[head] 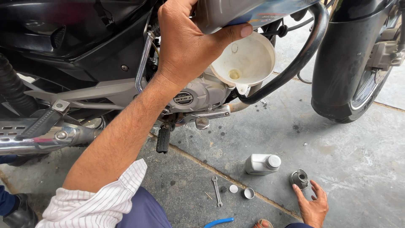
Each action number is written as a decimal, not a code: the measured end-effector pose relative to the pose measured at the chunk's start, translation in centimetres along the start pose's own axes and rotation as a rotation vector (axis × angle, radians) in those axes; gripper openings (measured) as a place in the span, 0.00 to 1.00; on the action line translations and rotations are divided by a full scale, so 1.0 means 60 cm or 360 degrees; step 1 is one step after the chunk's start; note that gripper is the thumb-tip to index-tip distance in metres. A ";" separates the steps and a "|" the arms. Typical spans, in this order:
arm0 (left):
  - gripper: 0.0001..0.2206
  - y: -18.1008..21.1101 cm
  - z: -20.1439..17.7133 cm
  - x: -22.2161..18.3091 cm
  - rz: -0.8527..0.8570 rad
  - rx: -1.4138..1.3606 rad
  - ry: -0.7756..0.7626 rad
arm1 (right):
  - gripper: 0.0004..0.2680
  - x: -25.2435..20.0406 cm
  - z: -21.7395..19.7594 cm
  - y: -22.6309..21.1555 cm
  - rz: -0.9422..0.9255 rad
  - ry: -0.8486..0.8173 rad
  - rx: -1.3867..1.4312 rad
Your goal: The person sits on the ground beside a motorcycle and uses pliers to open an engine oil bottle. They place a funnel on the engine's oil filler, pour oil from the bottle into the engine through the funnel, then set the bottle down and handle the funnel and caps.
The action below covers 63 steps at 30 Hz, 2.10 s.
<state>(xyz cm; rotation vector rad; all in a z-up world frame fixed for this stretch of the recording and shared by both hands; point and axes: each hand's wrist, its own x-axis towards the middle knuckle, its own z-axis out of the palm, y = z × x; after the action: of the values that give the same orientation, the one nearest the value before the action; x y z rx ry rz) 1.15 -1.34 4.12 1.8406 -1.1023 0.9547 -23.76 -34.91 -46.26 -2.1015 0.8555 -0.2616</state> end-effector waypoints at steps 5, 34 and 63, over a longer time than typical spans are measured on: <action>0.19 0.008 -0.002 0.004 0.0007 -0.0062 -0.0003 | 0.28 0.000 0.001 0.001 0.0028 -0.0013 -0.0010; 0.18 -0.031 0.008 -0.022 -0.0553 -0.0328 0.0270 | 0.27 0.003 0.010 0.011 0.0035 -0.0027 -0.0028; 0.33 0.019 0.020 -0.059 0.0002 0.0203 -0.0096 | 0.27 0.015 -0.060 -0.084 0.0033 0.0068 0.0102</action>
<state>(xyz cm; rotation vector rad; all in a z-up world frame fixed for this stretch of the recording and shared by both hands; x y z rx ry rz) -0.84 -1.59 0.79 1.9833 -1.1003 0.9963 -22.32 -35.63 -40.23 -2.0334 0.8822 -0.3200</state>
